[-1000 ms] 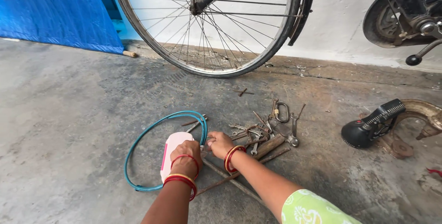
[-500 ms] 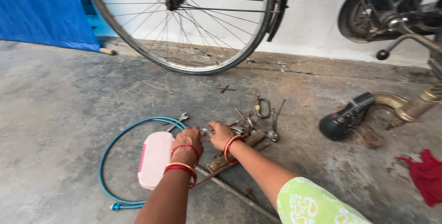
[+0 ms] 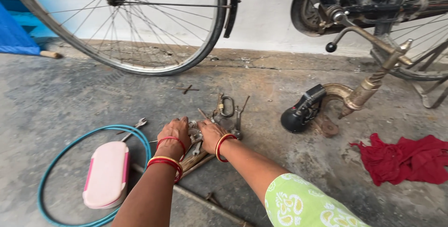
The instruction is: The person wipes a blue hose with a cloth before cleaning a hammer and several wrenches on the floor.
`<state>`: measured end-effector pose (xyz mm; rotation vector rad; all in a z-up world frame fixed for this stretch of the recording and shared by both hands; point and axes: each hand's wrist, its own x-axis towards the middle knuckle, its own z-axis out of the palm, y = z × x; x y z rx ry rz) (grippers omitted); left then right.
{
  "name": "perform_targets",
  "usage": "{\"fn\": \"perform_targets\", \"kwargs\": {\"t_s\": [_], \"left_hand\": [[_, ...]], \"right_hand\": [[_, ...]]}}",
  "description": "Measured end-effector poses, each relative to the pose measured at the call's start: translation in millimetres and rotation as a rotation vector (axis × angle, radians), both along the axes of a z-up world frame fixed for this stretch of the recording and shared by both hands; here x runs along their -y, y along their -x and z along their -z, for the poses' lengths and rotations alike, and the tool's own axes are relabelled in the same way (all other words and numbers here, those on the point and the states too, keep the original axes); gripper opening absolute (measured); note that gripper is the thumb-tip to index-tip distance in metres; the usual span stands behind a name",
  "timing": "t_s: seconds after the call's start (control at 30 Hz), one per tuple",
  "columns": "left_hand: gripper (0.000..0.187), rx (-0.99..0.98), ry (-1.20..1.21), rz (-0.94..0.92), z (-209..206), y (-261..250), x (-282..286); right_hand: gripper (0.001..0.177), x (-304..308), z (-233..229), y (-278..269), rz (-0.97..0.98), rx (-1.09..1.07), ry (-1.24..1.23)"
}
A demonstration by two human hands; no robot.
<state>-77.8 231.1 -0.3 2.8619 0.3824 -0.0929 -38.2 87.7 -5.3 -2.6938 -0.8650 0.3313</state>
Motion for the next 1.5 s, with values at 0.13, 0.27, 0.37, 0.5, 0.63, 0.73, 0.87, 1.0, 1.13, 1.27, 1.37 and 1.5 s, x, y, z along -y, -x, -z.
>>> {"fn": "perform_targets", "kwargs": {"t_s": [0.13, 0.27, 0.37, 0.5, 0.63, 0.73, 0.87, 1.0, 1.13, 1.27, 1.37, 1.5], "left_hand": [[0.039, -0.010, 0.016, 0.001, 0.5, -15.0, 25.4], [0.039, -0.013, 0.027, 0.012, 24.0, -30.9, 39.4], [0.044, 0.000, 0.003, 0.035, 39.2, -41.0, 50.0], [0.046, -0.015, -0.007, 0.067, 42.9, -49.4, 69.6], [0.055, -0.090, -0.060, 0.081, 57.2, -60.2, 82.1], [0.067, -0.154, -0.118, 0.122, 67.6, -61.9, 85.6], [0.073, -0.177, -0.068, 0.145, 61.6, -52.4, 84.5], [0.061, -0.133, -0.052, 0.153, 75.7, -48.0, 79.9], [0.052, -0.065, -0.107, 0.192, 99.5, -56.6, 70.7], [0.058, -0.052, -0.020, 0.182, 91.0, -51.6, 53.1], [0.060, -0.005, 0.051, 0.128, 72.7, -38.5, 34.0], [0.051, -0.020, 0.052, -0.015, 57.9, -31.4, 27.0]], "right_hand": [[0.059, 29.9, 5.5, -16.2, -0.023, 0.037, 0.077], [0.068, 57.0, 17.8, -33.5, -0.044, 0.074, 0.185], [0.069, 77.3, 21.0, -48.2, -0.015, 0.110, 0.158], [0.069, 98.7, 44.2, -77.2, 0.059, 0.074, 0.195], [0.073, 103.0, 64.3, -97.0, 0.109, -0.015, 0.237], [0.077, 97.5, 62.3, -98.1, 0.183, -0.149, 0.211], [0.076, 85.4, 91.5, -102.2, 0.192, -0.205, 0.150], [0.072, 80.8, 106.8, -103.3, 0.179, -0.158, 0.067], [0.070, 80.1, 102.5, -103.1, 0.183, -0.158, 0.078], [0.069, 74.1, 82.1, -90.5, 0.194, -0.125, 0.132], [0.067, 52.8, 39.8, -62.5, 0.226, -0.060, 0.225], [0.069, 4.1, 16.0, -43.5, 0.177, 0.115, 0.105]]}}
